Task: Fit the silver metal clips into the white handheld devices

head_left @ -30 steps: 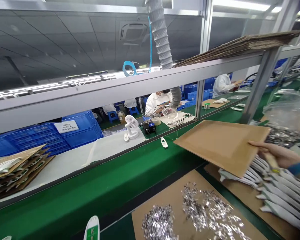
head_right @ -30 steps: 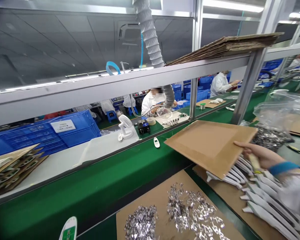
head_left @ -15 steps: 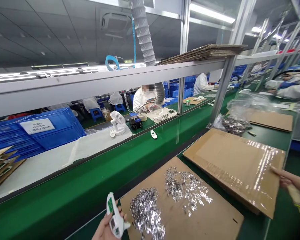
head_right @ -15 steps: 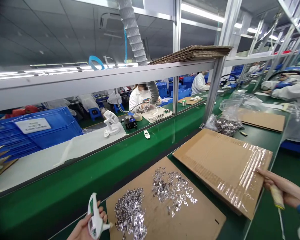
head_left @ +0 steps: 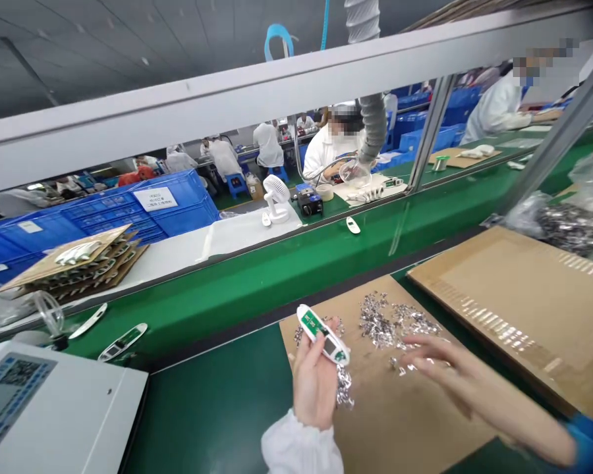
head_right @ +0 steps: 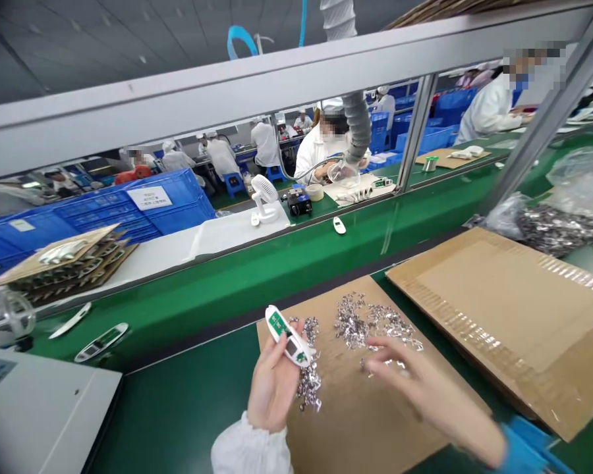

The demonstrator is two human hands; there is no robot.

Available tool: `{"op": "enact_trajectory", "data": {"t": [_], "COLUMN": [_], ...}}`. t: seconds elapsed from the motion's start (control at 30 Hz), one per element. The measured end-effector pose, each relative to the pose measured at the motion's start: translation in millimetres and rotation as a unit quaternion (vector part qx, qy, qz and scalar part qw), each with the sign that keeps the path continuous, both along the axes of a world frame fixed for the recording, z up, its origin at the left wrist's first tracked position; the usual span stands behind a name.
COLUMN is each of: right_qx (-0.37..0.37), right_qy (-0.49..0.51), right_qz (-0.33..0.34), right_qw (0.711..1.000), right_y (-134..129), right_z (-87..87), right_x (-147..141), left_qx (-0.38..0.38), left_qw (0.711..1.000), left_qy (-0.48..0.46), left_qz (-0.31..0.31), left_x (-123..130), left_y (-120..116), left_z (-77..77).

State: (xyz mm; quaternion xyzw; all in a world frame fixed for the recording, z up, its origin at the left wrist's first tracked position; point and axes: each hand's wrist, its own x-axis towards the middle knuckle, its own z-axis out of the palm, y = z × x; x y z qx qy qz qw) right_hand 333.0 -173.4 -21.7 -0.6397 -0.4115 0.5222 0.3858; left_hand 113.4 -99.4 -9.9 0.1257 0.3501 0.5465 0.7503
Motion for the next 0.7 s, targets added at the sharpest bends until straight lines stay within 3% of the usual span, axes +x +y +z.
{"op": "enact_trajectory", "data": {"t": [0.07,0.13,0.23,0.3,0.33,0.4,0.47,0.5,0.57,0.6,0.7], "right_qx": [-0.043,-0.083,-0.09,-0.058,-0.037,0.003,0.031,0.045,0.081,0.101,0.127], "right_qy": [0.087,0.186,0.271,0.259,0.234,0.164,0.1,0.075,0.026,-0.001,-0.128], "right_qz": [0.043,0.07,0.071,0.072,0.075,0.087,0.107,0.117,0.123,0.12,0.077], "right_qw": [0.994,0.977,0.956,0.961,0.969,0.983,0.989,0.989,0.989,0.988,0.981], "right_y": [11.5,18.9,22.7,22.1,21.4,19.9,19.4,20.0,23.4,26.2,36.7], "right_z": [2.3,2.1,-6.7,-14.2,-17.0,-19.3,-17.4,-15.4,-11.0,-9.4,-11.6], "right_x": [-40.0,-65.8,-77.0,-74.0,-72.1,-71.1,-74.3,-76.3,-76.8,-73.8,-49.3], "left_qx": [0.072,0.186,0.372,0.417,0.403,0.316,0.183,0.114,0.011,-0.013,-0.026], "left_qw": [0.997,0.975,0.88,0.822,0.821,0.868,0.926,0.937,0.93,0.928,0.951], "left_qy": [0.017,0.073,0.234,0.329,0.35,0.323,0.224,0.168,0.079,0.05,0.005], "left_qz": [-0.034,-0.093,-0.18,-0.204,-0.202,-0.206,-0.243,-0.283,-0.359,-0.368,-0.308], "left_x": [4.8,1.8,-13.3,-24.4,-28.4,-30.5,-24.4,-18.8,-5.9,0.2,13.3], "left_y": [-12.4,-24.6,-35.7,-36.8,-35.8,-32.6,-29.9,-29.2,-28.8,-28.8,-27.5], "left_z": [-6.5,-13.9,-23.6,-29.3,-32.5,-40.4,-50.4,-55.9,-66.5,-71.1,-78.6]}}
